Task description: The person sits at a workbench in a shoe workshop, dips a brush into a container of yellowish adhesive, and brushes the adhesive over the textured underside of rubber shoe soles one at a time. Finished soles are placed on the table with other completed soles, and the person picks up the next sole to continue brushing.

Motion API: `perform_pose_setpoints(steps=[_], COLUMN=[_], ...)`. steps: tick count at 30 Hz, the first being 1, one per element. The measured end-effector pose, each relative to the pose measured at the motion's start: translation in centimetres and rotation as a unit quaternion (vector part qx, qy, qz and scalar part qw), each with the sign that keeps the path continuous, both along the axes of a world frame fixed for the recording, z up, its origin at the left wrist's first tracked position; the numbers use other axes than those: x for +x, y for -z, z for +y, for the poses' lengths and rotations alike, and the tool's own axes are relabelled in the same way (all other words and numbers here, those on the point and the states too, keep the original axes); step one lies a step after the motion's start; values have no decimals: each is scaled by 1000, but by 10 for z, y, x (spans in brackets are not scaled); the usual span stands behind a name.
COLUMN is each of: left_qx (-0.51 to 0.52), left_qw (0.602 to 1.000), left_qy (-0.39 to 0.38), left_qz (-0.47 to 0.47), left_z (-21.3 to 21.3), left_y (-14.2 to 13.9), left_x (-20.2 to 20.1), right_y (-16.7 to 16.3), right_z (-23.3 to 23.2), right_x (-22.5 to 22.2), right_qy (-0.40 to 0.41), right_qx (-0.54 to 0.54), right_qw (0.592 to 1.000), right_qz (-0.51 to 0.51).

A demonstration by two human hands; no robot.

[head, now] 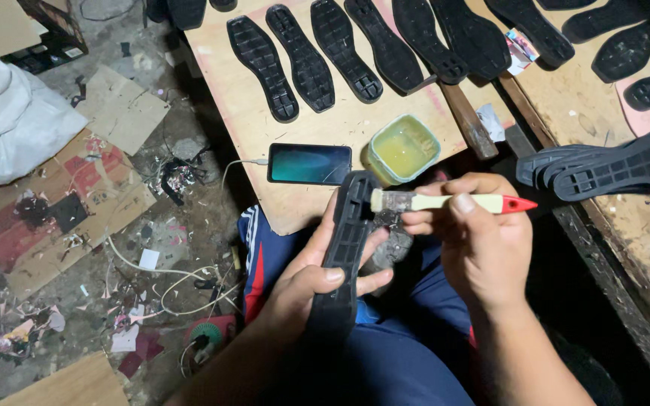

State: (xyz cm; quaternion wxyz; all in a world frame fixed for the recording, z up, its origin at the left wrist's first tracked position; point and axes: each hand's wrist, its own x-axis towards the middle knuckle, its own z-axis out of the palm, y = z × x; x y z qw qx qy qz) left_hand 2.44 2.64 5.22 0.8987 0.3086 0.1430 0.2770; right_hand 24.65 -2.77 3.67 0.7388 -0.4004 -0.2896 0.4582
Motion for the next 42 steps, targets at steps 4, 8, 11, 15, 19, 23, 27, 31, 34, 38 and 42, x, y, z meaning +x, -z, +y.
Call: perform_pose_setpoints(steps=[4, 8, 11, 15, 19, 23, 27, 31, 34, 38, 42], left_qx=[6, 10, -37, 7, 1, 5, -7, 18, 9, -99, -153], left_qw=[1000, 999, 999, 999, 997, 997, 997, 997, 998, 993, 985], left_qy=[4, 8, 15, 33, 59, 58, 49, 52, 56, 44, 44], left_qz=[20, 34, 24, 22, 42, 45, 60, 46, 19, -35, -68], left_z=[-3, -3, -3, 0, 4, 3, 2, 3, 4, 6, 3], left_y=[-1, 1, 0, -2, 0, 3, 4, 3, 3, 9, 17], left_x=[5, 4, -2, -7, -9, -11, -11, -11, -14, -14, -16], right_y=[-6, -9, -11, -13, -18, -21, -17, -12, -11, -18, -25], right_z=[3, -4, -19, -21, -12, -12, -13, -12, -11, -12, -16], right_x=[-17, -30, -38, -33, -26, -29, -30, -29, -28, -19, -8], right_qy=[27, 13, -19, -4, 56, 58, 79, 92, 105, 64, 5], right_qx=[14, 50, 64, 63, 47, 109, 48, 65, 28, 67, 89], right_qw=[999, 996, 980, 961, 936, 883, 914, 911, 921, 948, 928], right_qz=[-16, -78, -188, -270, -345, -453, -396, -396, -373, -303, -361])
